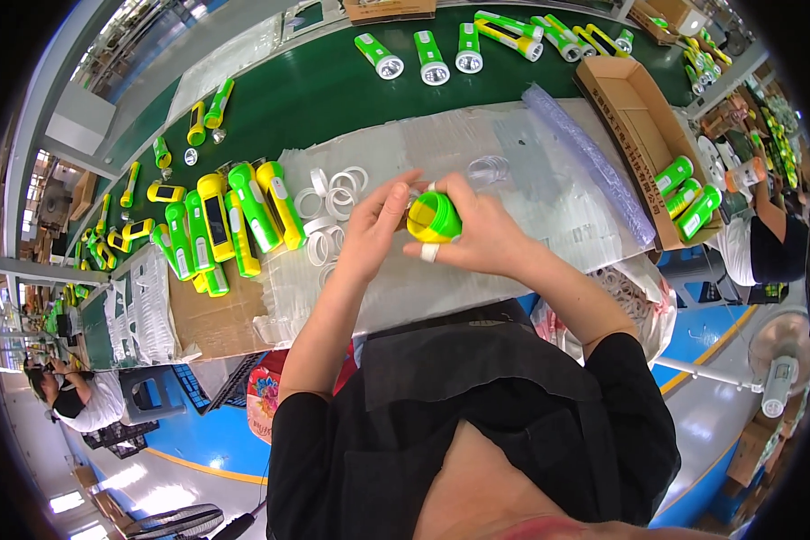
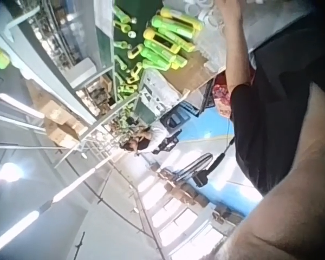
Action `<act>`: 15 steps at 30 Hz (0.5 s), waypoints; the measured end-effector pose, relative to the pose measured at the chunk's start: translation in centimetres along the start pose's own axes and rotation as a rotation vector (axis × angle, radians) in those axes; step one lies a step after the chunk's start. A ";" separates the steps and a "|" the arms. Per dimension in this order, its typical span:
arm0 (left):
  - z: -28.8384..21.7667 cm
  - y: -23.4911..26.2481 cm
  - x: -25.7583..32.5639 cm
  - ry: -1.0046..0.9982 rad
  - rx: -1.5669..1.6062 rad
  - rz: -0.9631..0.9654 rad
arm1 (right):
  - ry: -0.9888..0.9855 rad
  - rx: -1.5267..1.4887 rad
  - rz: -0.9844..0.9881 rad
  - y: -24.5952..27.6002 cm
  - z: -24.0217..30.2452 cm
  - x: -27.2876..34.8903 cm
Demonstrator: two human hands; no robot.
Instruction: Assembling plastic flashlight components including reflectors and lens rings at a factory workbench.
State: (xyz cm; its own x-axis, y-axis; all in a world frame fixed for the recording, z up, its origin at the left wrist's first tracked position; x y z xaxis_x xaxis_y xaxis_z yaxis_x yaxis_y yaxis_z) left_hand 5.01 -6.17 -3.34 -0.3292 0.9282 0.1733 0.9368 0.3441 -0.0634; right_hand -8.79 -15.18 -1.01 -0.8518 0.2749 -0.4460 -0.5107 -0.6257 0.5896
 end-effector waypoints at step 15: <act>-1.0 0.5 3.2 -0.439 -0.269 -0.191 | -0.138 -0.529 0.036 -2.4 1.5 3.1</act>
State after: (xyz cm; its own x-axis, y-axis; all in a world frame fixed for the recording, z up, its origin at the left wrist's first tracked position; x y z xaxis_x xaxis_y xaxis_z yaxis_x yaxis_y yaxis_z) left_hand 4.56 -3.16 -1.84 -0.4606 0.8445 -0.2732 0.8339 0.5171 0.1927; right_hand -10.33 -11.70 -2.76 -0.8933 0.3175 -0.3182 -0.3827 -0.9085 0.1680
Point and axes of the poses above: each hand's wrist, its own x-axis away from the middle knuckle, its own y-axis out of the back of the hand, z = x × y, the point moved 3 cm from there along -x, towards the middle knuckle, and after that the axes turned 13 degrees about y, right-handed, at the moved point
